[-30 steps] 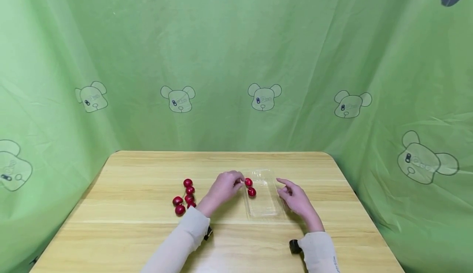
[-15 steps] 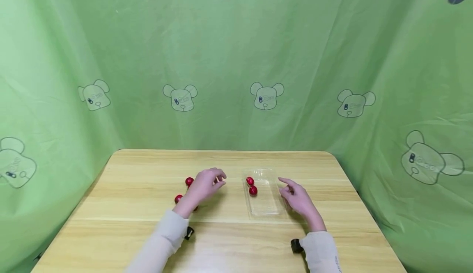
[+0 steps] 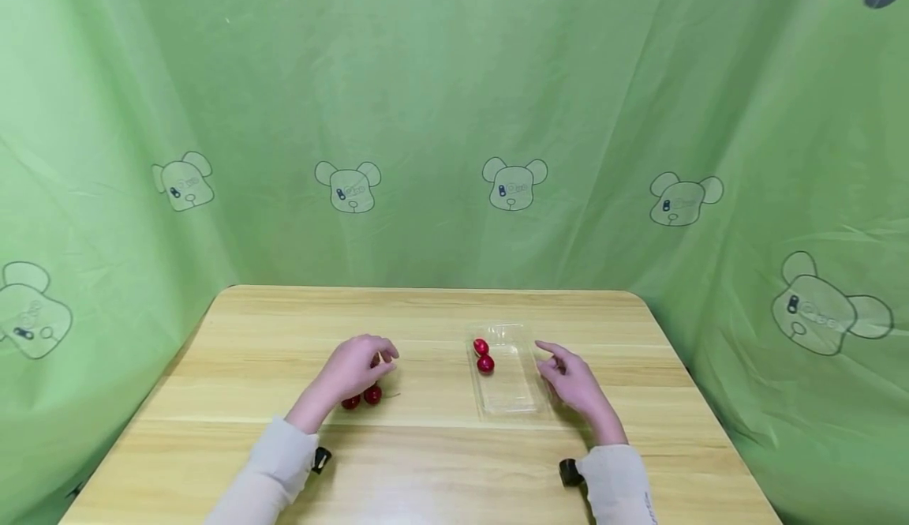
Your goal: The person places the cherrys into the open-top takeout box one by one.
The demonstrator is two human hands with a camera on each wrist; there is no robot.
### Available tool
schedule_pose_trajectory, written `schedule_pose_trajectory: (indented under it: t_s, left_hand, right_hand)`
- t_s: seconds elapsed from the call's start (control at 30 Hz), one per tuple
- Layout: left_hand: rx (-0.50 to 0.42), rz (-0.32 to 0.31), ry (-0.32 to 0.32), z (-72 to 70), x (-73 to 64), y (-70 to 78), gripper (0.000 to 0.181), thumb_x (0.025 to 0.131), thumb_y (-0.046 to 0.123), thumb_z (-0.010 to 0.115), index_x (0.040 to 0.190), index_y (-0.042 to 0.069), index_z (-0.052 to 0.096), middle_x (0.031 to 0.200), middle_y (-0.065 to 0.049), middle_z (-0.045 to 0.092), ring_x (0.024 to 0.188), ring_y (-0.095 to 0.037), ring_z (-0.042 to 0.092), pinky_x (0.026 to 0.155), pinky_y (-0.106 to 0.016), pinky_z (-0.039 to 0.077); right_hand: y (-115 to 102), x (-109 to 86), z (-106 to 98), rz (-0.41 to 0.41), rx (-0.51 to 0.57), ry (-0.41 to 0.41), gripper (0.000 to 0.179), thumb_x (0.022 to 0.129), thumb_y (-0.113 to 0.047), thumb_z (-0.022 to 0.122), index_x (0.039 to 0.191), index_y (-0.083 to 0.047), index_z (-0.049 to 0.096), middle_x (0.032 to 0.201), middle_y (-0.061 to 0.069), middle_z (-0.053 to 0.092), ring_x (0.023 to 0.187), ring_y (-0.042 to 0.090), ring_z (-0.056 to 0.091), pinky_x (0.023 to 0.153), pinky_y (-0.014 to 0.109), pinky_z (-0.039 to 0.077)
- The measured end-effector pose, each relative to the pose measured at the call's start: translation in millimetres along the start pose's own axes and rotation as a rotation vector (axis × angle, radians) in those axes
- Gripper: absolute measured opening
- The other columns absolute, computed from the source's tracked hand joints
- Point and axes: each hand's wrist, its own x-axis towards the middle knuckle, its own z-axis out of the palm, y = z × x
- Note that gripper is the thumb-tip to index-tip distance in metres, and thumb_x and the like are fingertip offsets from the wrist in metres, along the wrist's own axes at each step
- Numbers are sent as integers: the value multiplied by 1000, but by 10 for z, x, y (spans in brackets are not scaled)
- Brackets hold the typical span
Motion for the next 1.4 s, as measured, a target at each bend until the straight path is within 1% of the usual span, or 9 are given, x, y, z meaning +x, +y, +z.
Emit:
schedule_pose_trajectory:
  t_s: [0.2, 0.27, 0.4, 0.5, 0.77, 1.0, 1.13, 1.3, 1.4]
  left_hand:
    - [80, 118, -59, 114, -52, -14, 11, 89, 16, 82, 98, 14, 77, 86, 6, 75, 86, -17, 69, 86, -40, 56]
    - [93, 130, -81, 151, -66, -3, 11, 87, 16, 83, 96, 16, 77, 84, 8, 74, 85, -16, 67, 86, -40, 54]
    - [129, 119, -132, 218, -83, 14, 12, 85, 18, 84, 95, 18, 77, 82, 11, 72, 85, -14, 60, 87, -42, 49]
    - [167, 114, -145, 261, -87, 16, 14, 84, 19, 84, 95, 19, 77, 82, 12, 73, 85, -13, 58, 89, -42, 48]
    - [244, 158, -126, 313, -98, 39, 15, 81, 17, 87, 90, 19, 76, 71, 12, 65, 77, -12, 53, 80, -36, 44]
    - [278, 158, -117, 384, -84, 46, 16, 82, 13, 87, 89, 21, 75, 78, 11, 68, 77, -11, 55, 80, -32, 43]
    - [301, 161, -113, 408, -85, 62, 14, 84, 11, 84, 87, 19, 73, 82, 8, 71, 79, -14, 58, 78, -32, 44]
    - [339, 157, -136, 439, -99, 76, 12, 90, 13, 79, 87, 17, 69, 82, 7, 68, 79, -14, 54, 74, -29, 42]
    - [340, 148, -149, 449, -111, 78, 14, 92, 14, 78, 87, 17, 65, 82, 6, 67, 78, -14, 52, 74, -29, 41]
  right_hand:
    - [-5, 1, -4, 2, -2, -2, 47, 106, -13, 58, 152, -5, 49, 93, 20, 66, 59, 15, 53, 51, 29, 48]
    - [-8, 3, -5, 3, 1, -2, 48, 106, -13, 58, 152, -5, 49, 93, 20, 66, 59, 15, 53, 52, 29, 48]
    - [-15, 5, -5, 1, 4, -7, 48, 106, -14, 58, 152, -4, 48, 94, 20, 66, 59, 14, 52, 53, 29, 48]
    - [-17, 5, -1, 6, 7, -7, 48, 106, -14, 59, 152, -5, 48, 95, 20, 66, 59, 14, 52, 52, 29, 48]
    - [-14, -2, 2, 5, 8, -7, 48, 106, -14, 59, 152, -5, 49, 92, 20, 66, 58, 15, 53, 51, 29, 47]
    - [9, 2, 1, 1, 0, -3, 48, 106, -15, 59, 152, -5, 49, 90, 19, 65, 57, 14, 52, 50, 29, 47]
    - [17, 5, -2, -2, 1, -1, 48, 106, -15, 60, 151, -5, 49, 90, 17, 65, 58, 14, 52, 50, 29, 47]
    - [25, 3, -5, -1, -2, 1, 48, 106, -15, 59, 151, -5, 49, 89, 17, 65, 57, 14, 52, 50, 29, 46]
    - [26, 1, -5, 3, -2, 1, 47, 106, -14, 59, 151, -5, 49, 89, 17, 65, 58, 14, 52, 50, 28, 46]
